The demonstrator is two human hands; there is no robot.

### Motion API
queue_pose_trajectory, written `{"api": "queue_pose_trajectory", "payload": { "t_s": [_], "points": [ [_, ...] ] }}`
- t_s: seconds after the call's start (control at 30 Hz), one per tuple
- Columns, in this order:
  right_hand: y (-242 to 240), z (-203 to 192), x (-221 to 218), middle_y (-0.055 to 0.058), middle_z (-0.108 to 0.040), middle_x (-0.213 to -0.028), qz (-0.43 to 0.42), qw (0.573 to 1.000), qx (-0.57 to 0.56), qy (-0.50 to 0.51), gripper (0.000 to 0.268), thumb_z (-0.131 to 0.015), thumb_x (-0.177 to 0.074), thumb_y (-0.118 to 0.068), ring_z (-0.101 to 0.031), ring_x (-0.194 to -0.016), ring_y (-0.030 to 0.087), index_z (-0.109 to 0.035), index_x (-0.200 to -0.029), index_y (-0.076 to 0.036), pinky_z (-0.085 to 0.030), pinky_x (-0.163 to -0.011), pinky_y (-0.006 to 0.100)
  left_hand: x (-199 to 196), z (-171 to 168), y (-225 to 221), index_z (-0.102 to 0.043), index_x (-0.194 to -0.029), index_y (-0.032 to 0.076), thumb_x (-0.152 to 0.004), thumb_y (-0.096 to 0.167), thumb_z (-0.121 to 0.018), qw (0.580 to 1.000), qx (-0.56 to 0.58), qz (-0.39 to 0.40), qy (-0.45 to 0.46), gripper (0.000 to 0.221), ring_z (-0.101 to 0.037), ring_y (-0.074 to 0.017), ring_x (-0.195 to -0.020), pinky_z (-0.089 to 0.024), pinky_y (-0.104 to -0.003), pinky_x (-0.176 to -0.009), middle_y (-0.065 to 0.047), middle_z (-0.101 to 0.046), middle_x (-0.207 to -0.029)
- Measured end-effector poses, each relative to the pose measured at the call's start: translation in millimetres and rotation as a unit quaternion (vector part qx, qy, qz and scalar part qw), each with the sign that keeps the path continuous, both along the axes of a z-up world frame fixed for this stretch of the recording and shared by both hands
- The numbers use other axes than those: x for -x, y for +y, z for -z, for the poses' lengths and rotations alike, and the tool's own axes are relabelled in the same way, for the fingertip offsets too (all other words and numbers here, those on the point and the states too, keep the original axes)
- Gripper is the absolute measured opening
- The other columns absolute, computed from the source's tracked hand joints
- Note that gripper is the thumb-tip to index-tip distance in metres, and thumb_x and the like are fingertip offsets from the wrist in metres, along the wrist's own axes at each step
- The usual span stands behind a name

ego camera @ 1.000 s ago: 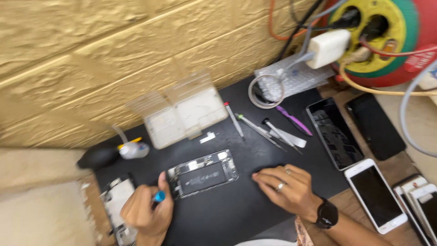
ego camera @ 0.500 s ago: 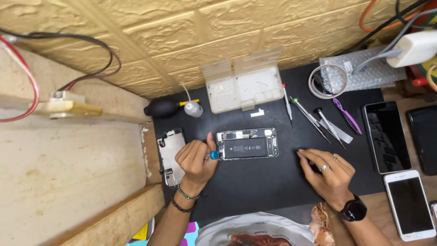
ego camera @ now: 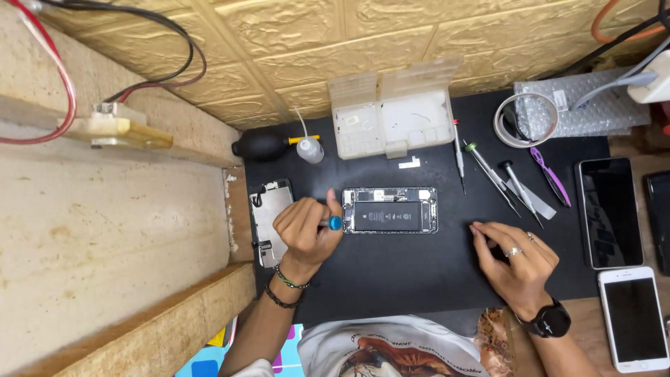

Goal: Removing a battery from a smartphone using a precision screwdriver and prying tools at a repair station.

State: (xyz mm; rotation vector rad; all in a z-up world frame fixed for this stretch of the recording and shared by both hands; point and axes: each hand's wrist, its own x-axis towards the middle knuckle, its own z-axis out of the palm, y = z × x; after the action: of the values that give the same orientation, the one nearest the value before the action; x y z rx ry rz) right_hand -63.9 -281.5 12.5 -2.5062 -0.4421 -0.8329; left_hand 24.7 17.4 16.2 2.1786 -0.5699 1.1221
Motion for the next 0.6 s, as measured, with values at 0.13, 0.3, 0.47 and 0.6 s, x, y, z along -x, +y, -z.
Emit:
{"api": "queue_pose_trajectory", "payload": {
  "t_s": [0.13,0.3,0.47,0.6],
  "points": [
    [-3,-1,-1,0.016,-0.077,-0.094,-0.005,0.999,-0.037,0.014,0.013,-0.086,-0.091,0.013,-0.068,-0.07,0.019,-0.076,-0.094,0.005,-0.052,-0.067,0.029,5,-16,0,-0.042,-0.069,0.006,-0.09,0.005,-0.067,0.999,0.014,0.014,0.046,0.032,-0.033,-0.0201,-0.046,-0.026,-0.033,-0.045,-0.004,-0.038,-0.059],
    [19,-29,10,0.021,-0.073,-0.099,0.007,0.975,-0.188,0.12,0.006,-0.078,-0.095,0.008,-0.066,-0.077,0.02,-0.072,-0.098,0.006,-0.048,-0.063,0.025,25,-47,-4,-0.052,-0.095,0.0,-0.085,0.008,-0.056,0.957,0.032,0.171,0.233,0.013,-0.057,-0.0258,-0.062,-0.047,-0.037,-0.057,-0.011,-0.058,-0.08],
    [39,-25,30,0.018,-0.071,-0.107,-0.084,0.879,-0.381,0.273,0.038,-0.075,-0.086,-0.001,-0.067,-0.072,0.014,-0.065,-0.123,0.003,-0.054,-0.068,0.022,66,-62,-29,-0.049,-0.106,-0.003,-0.102,0.008,-0.041,0.894,-0.003,0.28,0.35,0.014,-0.056,-0.034,-0.072,-0.047,-0.047,-0.066,-0.017,-0.053,-0.091],
    [56,-8,44,0.018,-0.068,-0.113,-0.095,0.818,-0.474,0.31,0.032,-0.076,-0.084,-0.002,-0.067,-0.074,0.017,-0.071,-0.115,0.003,-0.063,-0.065,0.022,93,-49,-48,-0.049,-0.11,-0.007,-0.11,0.008,-0.033,0.852,0.065,0.353,0.381,0.022,-0.057,-0.0388,-0.083,-0.049,-0.05,-0.079,-0.024,-0.053,-0.103]
  ]
}}
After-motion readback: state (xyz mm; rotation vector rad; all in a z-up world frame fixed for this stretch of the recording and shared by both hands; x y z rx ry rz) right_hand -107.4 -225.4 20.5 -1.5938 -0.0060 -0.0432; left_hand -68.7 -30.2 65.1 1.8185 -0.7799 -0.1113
